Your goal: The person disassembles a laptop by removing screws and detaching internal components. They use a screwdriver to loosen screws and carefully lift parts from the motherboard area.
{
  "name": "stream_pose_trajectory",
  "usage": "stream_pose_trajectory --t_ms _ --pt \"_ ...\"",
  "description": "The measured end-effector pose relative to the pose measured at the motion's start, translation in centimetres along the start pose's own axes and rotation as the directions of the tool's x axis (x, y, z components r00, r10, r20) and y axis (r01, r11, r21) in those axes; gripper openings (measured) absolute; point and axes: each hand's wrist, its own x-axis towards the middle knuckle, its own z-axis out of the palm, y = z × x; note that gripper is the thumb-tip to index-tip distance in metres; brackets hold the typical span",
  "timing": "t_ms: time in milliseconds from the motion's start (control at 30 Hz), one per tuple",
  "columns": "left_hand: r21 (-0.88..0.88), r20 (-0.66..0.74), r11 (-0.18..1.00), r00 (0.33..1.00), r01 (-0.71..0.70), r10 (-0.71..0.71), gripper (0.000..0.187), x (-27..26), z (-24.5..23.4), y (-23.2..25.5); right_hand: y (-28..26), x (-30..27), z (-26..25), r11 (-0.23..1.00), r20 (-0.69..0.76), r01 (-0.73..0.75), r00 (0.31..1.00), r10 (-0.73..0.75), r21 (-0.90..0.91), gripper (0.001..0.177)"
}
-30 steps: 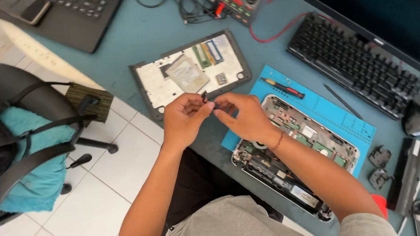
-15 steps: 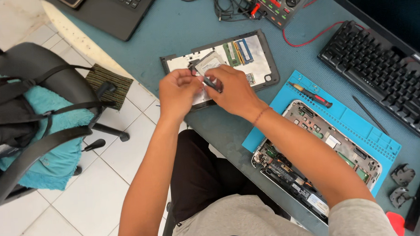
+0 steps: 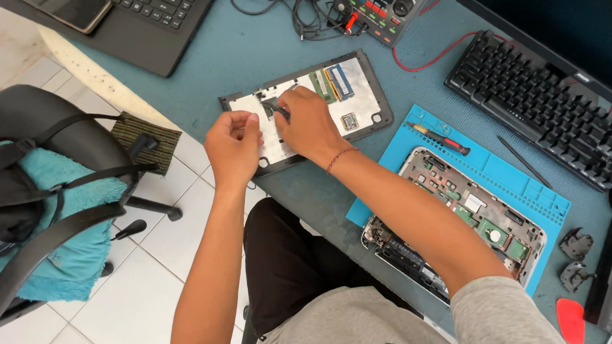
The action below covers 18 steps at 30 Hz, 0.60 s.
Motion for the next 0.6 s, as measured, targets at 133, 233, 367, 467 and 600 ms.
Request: stream_pose_trajectory --t_ms 133,233,367,467,600 --pt "0.057 0.029 0.997 0.998 -0.051 0.05 0.017 0.4 0.2 -0.9 0.2 -0.9 0.5 0.99 -0.078 0.078 0.993 -0.087 -0.115 0.009" --pt "0.117 0.059 0.985 0.991 -0.125 0.119 0.018 0.1 0.4 -0.7 0.1 -1.1 0.3 0.981 -0.088 0.108 0.988 -0.123 -0.163 0.011" --pt "0.14 0.108 0.981 0.987 -0.134 0.12 0.019 -0.1 0.4 -0.6 0.0 -1.1 0.1 0.987 -0.087 0.096 0.99 -0.108 -0.125 0.012" --pt "0.151 0.106 0.978 0.986 -0.143 0.128 0.019 0.0 0.5 -0.7 -0.5 -1.2 -0.8 0.985 -0.08 0.12 0.988 -0.13 -0.12 0.016" --pt "0.146 0.107 0.971 0.979 -0.19 0.176 0.02 0.1 0.6 -1.1 0.8 -3.1 -2.6 0.966 -0.141 0.232 0.959 -0.247 -0.112 0.028"
